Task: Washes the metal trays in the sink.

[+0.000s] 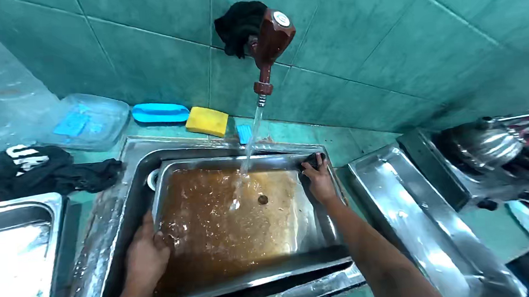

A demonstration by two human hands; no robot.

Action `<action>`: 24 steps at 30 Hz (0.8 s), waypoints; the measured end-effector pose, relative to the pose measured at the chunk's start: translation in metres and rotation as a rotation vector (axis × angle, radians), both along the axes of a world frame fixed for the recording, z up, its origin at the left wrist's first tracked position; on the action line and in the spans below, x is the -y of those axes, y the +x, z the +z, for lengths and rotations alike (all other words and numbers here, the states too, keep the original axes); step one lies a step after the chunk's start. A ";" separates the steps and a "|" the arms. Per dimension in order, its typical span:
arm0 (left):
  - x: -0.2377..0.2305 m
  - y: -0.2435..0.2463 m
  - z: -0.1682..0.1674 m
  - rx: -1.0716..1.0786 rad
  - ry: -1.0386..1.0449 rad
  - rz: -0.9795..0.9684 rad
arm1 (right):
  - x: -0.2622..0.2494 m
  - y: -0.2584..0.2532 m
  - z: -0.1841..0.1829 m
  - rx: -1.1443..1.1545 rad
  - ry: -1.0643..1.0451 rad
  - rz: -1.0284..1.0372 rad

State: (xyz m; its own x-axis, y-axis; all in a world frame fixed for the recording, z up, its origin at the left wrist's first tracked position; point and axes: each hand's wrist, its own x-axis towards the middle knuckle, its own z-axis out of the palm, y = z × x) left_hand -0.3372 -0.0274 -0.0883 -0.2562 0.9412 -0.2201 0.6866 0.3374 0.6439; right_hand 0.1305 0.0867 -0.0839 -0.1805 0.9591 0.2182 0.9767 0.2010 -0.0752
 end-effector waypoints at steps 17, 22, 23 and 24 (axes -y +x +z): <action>0.000 0.001 -0.002 -0.025 0.001 -0.005 | -0.019 -0.075 -0.005 -0.183 0.152 0.153; -0.002 0.002 -0.004 -0.038 -0.018 0.004 | -0.025 -0.029 -0.001 -0.175 0.208 -0.237; -0.002 0.003 -0.002 -0.036 -0.026 0.009 | -0.025 -0.047 -0.002 -0.222 0.202 -0.281; -0.001 0.004 -0.002 -0.039 -0.027 0.009 | -0.023 -0.072 -0.004 -0.256 0.164 -0.308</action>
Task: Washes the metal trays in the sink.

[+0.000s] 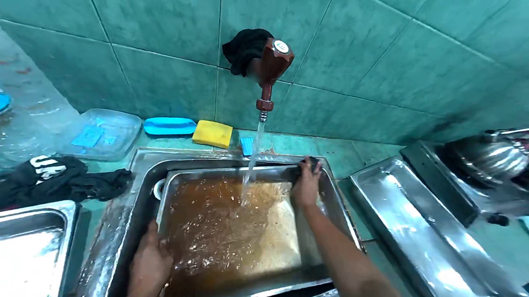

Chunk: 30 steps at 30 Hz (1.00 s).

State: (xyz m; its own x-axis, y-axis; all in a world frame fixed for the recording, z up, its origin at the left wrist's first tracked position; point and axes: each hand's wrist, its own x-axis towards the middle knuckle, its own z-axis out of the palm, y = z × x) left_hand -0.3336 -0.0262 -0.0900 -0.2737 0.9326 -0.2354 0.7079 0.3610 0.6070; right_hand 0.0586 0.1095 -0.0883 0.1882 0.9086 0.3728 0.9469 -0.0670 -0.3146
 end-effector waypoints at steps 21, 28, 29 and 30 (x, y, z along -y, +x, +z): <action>0.004 -0.006 -0.002 0.020 0.051 -0.036 | 0.013 0.058 0.048 0.381 -0.511 -0.218; 0.004 -0.008 0.000 0.066 0.048 -0.051 | 0.111 0.044 0.046 0.509 -0.696 -0.164; 0.003 -0.008 0.001 0.064 0.039 -0.045 | 0.117 0.047 0.042 0.545 -0.692 -0.104; 0.003 -0.007 0.001 0.064 0.036 -0.041 | 0.117 0.052 0.037 0.556 -0.674 -0.030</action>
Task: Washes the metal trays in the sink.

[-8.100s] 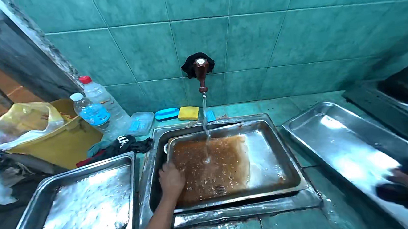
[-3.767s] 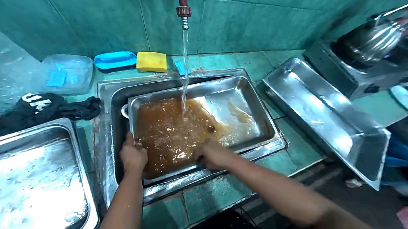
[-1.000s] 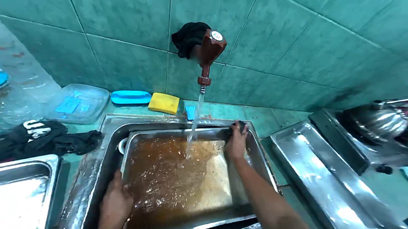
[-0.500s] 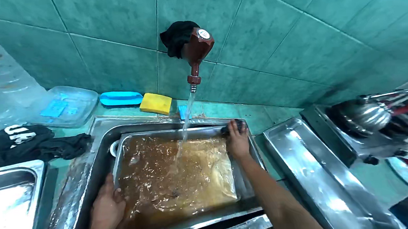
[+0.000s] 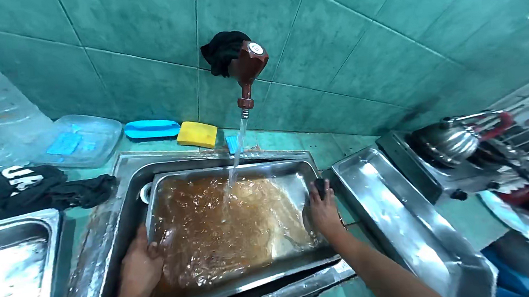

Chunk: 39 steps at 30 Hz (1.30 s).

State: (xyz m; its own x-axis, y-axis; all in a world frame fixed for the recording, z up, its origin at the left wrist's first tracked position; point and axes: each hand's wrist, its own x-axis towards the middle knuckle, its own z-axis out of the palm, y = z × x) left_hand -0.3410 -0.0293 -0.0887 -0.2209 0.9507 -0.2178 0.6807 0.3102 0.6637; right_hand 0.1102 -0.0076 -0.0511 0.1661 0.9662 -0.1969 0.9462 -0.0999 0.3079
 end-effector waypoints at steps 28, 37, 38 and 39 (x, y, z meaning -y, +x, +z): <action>0.001 -0.002 -0.004 -0.040 -0.016 -0.031 | -0.102 0.045 0.029 -0.055 -0.177 0.567; -0.001 -0.002 -0.002 -0.033 -0.012 -0.027 | 0.107 0.029 0.049 -0.193 -0.091 0.067; -0.001 -0.002 -0.003 -0.033 -0.009 -0.027 | 0.118 0.017 0.048 -0.183 -0.050 -0.014; -0.001 -0.001 -0.003 -0.030 -0.005 -0.025 | 0.125 0.006 0.047 -0.178 -0.008 -0.090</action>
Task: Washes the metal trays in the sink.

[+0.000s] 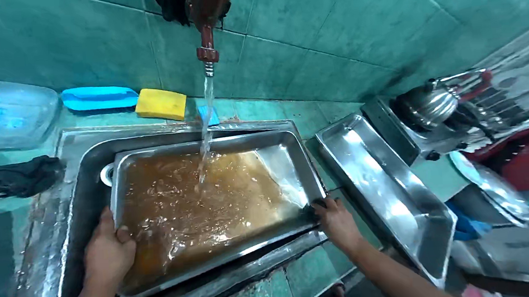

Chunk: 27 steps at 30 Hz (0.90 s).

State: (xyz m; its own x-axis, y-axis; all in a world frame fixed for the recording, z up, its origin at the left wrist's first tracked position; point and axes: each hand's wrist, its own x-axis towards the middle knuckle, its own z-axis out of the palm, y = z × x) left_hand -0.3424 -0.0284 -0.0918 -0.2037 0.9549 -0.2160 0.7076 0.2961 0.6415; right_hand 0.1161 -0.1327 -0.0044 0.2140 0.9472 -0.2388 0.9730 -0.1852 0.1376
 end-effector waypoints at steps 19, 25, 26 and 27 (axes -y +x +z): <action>0.004 -0.001 0.002 -0.020 0.009 -0.024 | -0.004 0.006 0.015 -0.276 0.107 -0.195; 0.005 0.001 0.004 -0.027 0.000 -0.020 | -0.045 0.020 0.016 -0.429 0.476 -0.040; 0.005 0.002 0.007 -0.024 -0.009 -0.014 | -0.052 0.009 0.017 -0.551 0.523 -0.057; 0.005 0.002 0.007 -0.023 -0.010 -0.008 | -0.057 -0.006 0.018 -0.720 0.505 -0.108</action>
